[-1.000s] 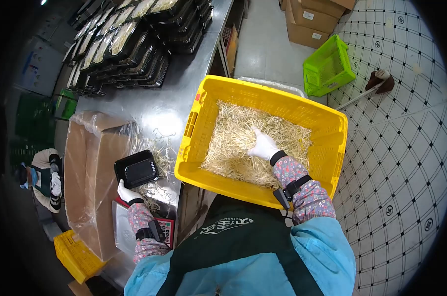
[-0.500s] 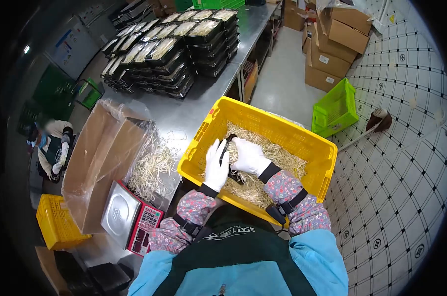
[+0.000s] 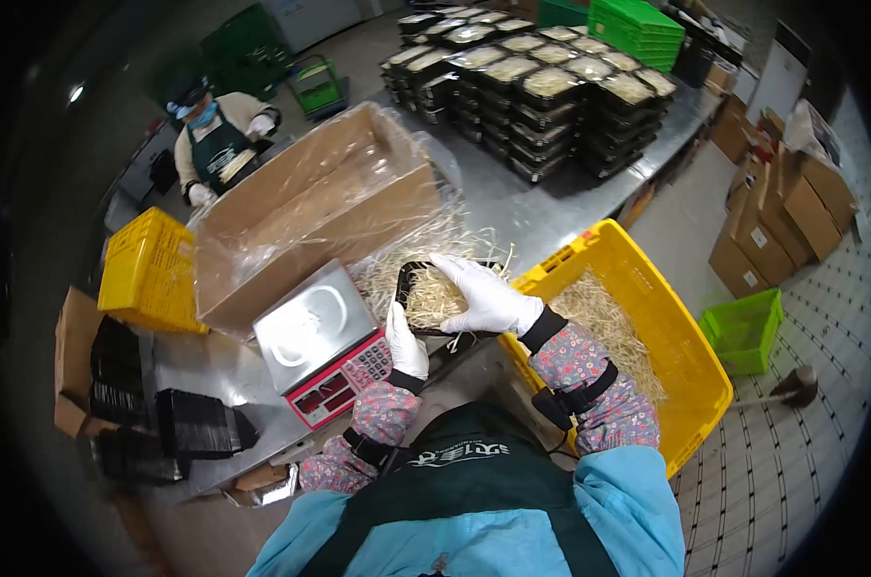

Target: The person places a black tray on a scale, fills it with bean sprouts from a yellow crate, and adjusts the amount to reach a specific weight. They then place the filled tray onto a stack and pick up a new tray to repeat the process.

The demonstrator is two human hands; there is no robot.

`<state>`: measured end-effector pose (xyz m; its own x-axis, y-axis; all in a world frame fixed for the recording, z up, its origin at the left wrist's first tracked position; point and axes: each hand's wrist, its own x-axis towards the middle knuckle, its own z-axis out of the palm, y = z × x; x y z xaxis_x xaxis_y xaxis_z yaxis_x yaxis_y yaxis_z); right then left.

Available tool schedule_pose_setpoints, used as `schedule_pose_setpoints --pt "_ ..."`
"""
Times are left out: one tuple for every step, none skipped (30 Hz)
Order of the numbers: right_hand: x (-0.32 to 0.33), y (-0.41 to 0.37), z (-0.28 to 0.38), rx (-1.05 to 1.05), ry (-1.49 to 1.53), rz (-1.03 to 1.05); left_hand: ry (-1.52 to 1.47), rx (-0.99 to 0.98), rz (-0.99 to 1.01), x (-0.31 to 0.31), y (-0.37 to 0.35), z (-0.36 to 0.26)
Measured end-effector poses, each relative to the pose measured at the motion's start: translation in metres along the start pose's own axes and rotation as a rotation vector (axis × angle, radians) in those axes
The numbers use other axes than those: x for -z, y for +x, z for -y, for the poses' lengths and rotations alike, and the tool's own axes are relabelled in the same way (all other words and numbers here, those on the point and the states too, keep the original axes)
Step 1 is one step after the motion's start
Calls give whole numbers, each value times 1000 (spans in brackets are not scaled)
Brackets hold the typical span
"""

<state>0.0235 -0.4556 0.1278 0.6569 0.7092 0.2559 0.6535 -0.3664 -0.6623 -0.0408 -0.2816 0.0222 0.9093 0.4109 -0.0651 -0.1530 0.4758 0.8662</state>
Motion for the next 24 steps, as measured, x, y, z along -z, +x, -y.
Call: schedule_pose_setpoints --pt "-13 26 7 79 33 -10 -86 -35 -54 19 9 -19" --pt "-25 51 16 95 83 8 -155 -61 -83 45 20 -35" --pt "-36 73 30 82 199 8 -160 -48 -205 69 29 -52" --pt "-48 93 41 83 216 7 -75 -124 -290 89 35 -68" --pt "-62 113 50 79 229 5 9 -193 -374 104 39 -89" --pt "-77 132 56 103 226 25 3 -239 -313 142 52 -87" --pt "-93 149 56 120 222 42 179 -241 -332 179 61 -83" --pt "-109 164 55 132 217 56 354 -233 -347 206 67 -87" --pt "-122 176 53 138 146 85 529 -217 -353 226 71 -92" --pt "-133 186 49 139 74 108 704 -197 -349 242 74 -95" --pt "-140 193 42 135 4 130 725 -216 -368 249 71 -99" --pt "-145 201 37 118 1 177 888 -257 -378 250 67 -113" --pt "-150 206 33 126 -46 173 1052 -299 -382 252 64 -128" --pt "-149 210 36 131 -92 172 1087 -455 -368 265 74 -127" --pt "-148 213 41 135 -138 173 1229 -526 -276 255 75 -141" --pt "-146 219 49 150 -253 247 1368 -599 -178 233 74 -167" --pt "-153 226 55 171 -345 334 1502 -677 -78 218 79 -181" --pt "-158 234 62 196 -436 421 1422 -662 116 208 89 -183" --pt "-160 238 65 222 -531 506 1555 -609 296 200 96 -185" --pt "-167 239 58 307 -657 438 1624 -571 379 200 99 -179" --pt "-167 242 50 237 -631 494 1691 -530 463 203 104 -172" --pt "-164 246 39 168 -602 547 1733 -513 470 209 105 -168" --pt "-160 246 32 98 -571 598 1719 -519 448 212 105 -164" --pt "-155 239 25 106 -568 448 1705 -523 429 214 105 -160"
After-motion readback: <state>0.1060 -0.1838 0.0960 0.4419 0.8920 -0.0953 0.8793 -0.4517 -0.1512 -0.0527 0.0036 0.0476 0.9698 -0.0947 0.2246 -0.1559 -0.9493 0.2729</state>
